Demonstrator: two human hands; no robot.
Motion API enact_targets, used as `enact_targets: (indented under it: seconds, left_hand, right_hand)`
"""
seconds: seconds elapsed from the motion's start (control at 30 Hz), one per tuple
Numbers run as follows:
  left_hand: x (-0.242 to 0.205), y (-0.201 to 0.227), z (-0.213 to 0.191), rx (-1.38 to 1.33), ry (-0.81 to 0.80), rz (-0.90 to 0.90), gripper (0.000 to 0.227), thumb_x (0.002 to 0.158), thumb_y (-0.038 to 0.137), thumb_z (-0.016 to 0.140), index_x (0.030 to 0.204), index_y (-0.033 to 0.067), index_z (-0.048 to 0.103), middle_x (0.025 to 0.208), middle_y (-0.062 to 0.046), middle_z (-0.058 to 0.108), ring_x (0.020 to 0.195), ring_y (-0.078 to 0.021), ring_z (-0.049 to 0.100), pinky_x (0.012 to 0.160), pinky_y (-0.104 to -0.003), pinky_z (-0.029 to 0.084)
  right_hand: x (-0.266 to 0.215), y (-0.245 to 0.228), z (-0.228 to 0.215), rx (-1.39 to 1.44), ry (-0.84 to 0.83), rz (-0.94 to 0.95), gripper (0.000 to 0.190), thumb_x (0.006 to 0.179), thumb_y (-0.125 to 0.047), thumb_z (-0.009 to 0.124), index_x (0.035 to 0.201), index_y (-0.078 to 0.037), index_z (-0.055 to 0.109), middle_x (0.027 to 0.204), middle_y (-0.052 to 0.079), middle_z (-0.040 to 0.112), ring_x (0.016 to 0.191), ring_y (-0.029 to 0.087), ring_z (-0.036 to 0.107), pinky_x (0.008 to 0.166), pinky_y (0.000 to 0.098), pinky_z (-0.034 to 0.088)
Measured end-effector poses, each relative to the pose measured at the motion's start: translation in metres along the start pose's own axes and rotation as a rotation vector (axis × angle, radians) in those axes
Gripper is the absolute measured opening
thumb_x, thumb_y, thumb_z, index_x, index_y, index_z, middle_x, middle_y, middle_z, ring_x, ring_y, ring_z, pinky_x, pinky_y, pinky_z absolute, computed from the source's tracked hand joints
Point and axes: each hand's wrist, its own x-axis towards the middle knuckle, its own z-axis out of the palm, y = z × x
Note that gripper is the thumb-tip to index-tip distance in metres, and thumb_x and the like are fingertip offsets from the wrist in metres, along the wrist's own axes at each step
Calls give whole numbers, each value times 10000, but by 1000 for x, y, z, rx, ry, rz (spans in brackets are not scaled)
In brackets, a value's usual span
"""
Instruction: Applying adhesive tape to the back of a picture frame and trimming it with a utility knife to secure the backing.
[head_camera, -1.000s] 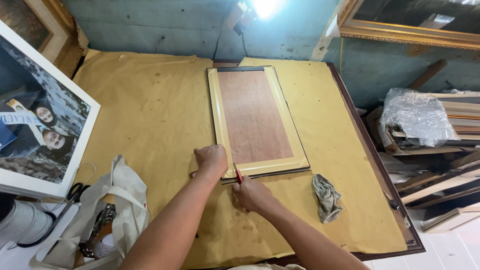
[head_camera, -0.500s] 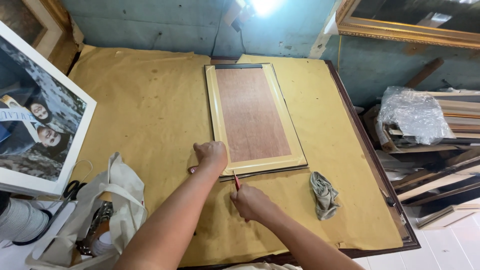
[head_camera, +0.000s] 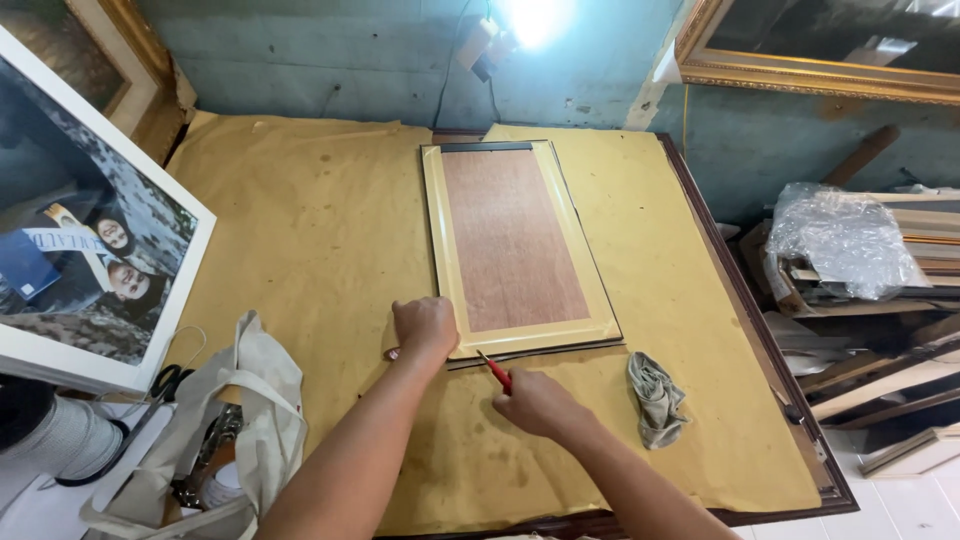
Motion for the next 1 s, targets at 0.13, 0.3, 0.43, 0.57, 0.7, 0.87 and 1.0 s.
enact_targets:
  seconds: [0.13, 0.3, 0.43, 0.57, 0.7, 0.87, 1.0]
  left_hand:
    - [2, -5, 10, 12, 77, 33, 239, 751, 81, 429, 819, 111, 656, 781, -67, 660, 810, -286, 640, 732, -460, 331]
    - [-5, -7, 9, -36, 83, 42, 325, 721, 299, 638, 979, 105, 595, 808, -94, 655, 805, -306, 633, 812, -462, 319]
    - [-37, -2, -13, -67, 102, 14, 440, 743, 348, 653, 1100, 114, 547, 803, -100, 661, 799, -300, 641, 801, -431, 330]
    - [-40, -11, 30, -54, 301, 49, 403, 713, 437, 634, 1051, 240, 537, 737, -6, 654, 740, -208, 640, 763, -364, 370]
    - [-63, -24, 80, -49, 628, 71, 519, 587, 451, 705, 1057, 321, 525, 670, 44, 601, 649, -124, 601, 749, -343, 406]
    - [-89, -22, 64, -241, 613, 107, 644, 663, 423, 711, 1214, 184, 479, 783, 39, 648, 750, -129, 599, 684, -303, 402]
    - [-98, -26, 64, -235, 650, 94, 357, 659, 295, 723, 974, 173, 609, 823, -14, 624, 773, -222, 552, 732, -363, 434]
  right_hand:
    - [-3, -1, -29, -56, -112, -29, 303, 743, -276, 464, 884, -29, 566, 888, 183, 634, 985, 324, 579, 866, 412, 441]
    - [80, 43, -6, 173, 247, 12, 281, 705, -360, 577, 887, -153, 527, 890, 98, 639, 973, 274, 590, 827, 364, 469]
    - [87, 48, -1, 175, 249, 32, 309, 697, -343, 589, 911, -131, 519, 942, 140, 627, 1003, 299, 573, 861, 387, 456]
    - [86, 46, -3, 114, 250, 42, 307, 715, -357, 596, 916, -137, 522, 942, 141, 627, 1007, 302, 574, 857, 391, 459]
    - [87, 47, -1, 104, 255, 48, 305, 722, -364, 594, 923, -147, 518, 940, 139, 630, 1001, 299, 579, 845, 396, 470]
    - [75, 36, -12, 170, 164, 93, 216, 830, -323, 521, 933, -135, 506, 820, 65, 611, 719, 206, 565, 602, 311, 397]
    - [70, 35, -8, 187, 188, 80, 176, 850, -287, 486, 954, -145, 484, 763, 46, 608, 647, 192, 557, 533, 301, 375]
